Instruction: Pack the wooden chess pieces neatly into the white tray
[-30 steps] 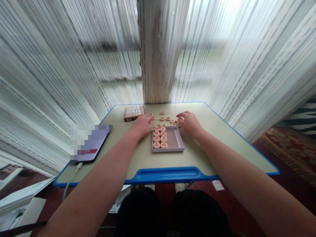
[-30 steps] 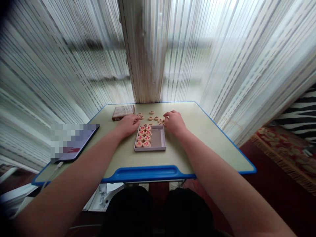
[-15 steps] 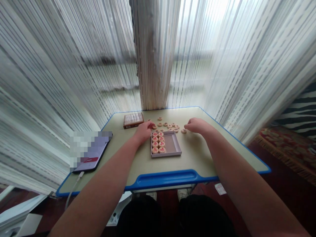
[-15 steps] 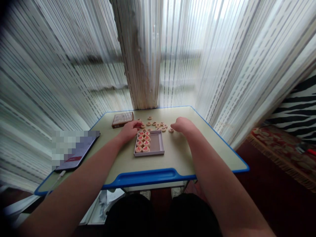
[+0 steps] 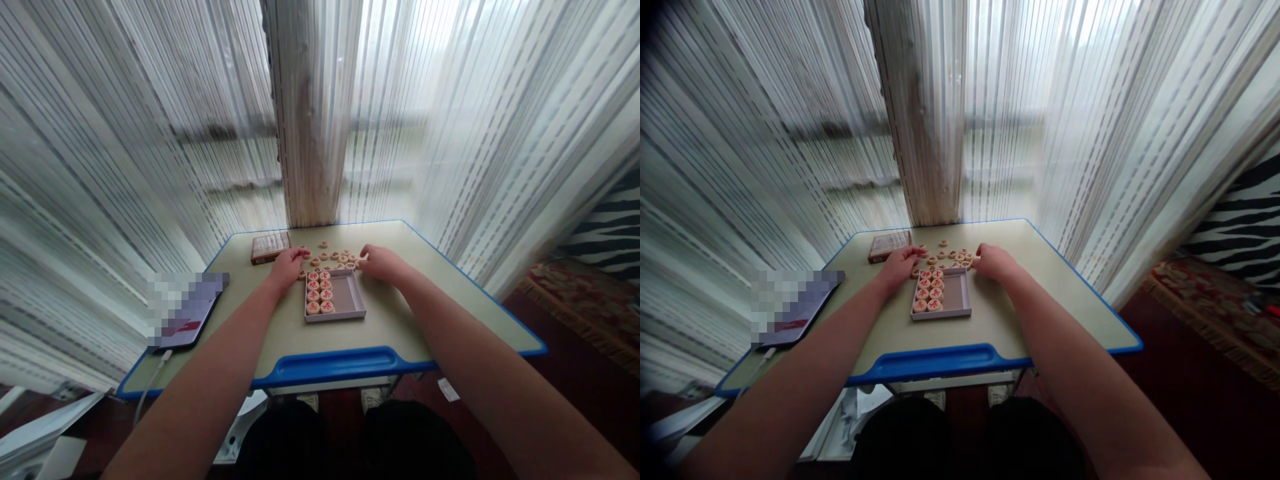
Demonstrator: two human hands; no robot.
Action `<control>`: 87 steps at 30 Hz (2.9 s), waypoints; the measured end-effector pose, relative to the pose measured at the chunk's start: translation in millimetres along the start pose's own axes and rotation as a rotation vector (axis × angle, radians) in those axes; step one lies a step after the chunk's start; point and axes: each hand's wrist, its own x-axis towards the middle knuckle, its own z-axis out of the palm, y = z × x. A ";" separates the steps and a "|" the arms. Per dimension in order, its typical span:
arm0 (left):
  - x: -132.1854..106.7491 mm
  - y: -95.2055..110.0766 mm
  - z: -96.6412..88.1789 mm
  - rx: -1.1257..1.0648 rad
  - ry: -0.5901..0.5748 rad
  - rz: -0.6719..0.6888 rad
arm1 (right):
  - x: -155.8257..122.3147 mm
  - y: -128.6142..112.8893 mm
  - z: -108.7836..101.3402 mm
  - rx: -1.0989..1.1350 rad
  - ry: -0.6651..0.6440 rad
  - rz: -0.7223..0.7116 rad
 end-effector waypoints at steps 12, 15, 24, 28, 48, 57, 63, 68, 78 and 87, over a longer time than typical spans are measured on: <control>3.2 -1.5 -9.8 0.152 0.188 0.052 | 3.0 -13.4 16.6 0.211 -0.069 -0.340; -0.4 1.6 -6.8 0.243 0.105 0.043 | 0.7 -15.5 15.5 0.230 -0.085 -0.358; -3.2 0.4 -3.3 0.270 -0.030 0.140 | 4.0 -14.4 23.3 0.294 -0.021 -0.403; -2.3 1.4 -4.7 0.240 0.023 0.163 | 5.1 -15.4 23.7 0.283 -0.017 -0.374; -5.8 17.3 -1.5 0.176 -0.130 0.320 | 62.1 -38.2 8.4 0.187 0.156 -0.256; -2.7 13.6 -1.6 0.186 -0.143 0.341 | 95.1 -54.4 22.5 -0.048 0.035 -0.263; -3.1 15.1 -2.5 0.204 -0.136 0.315 | 85.7 -49.6 26.6 -0.041 0.116 -0.233; -2.5 11.7 -6.2 0.235 -0.088 0.265 | 80.5 -49.5 23.2 0.005 0.146 -0.210; -7.3 8.8 -1.1 0.185 -0.241 0.141 | 22.7 -7.3 -6.9 0.180 0.159 -0.100; -4.1 4.4 -5.0 0.232 -0.063 0.166 | 25.6 20.1 4.4 0.083 0.144 -0.200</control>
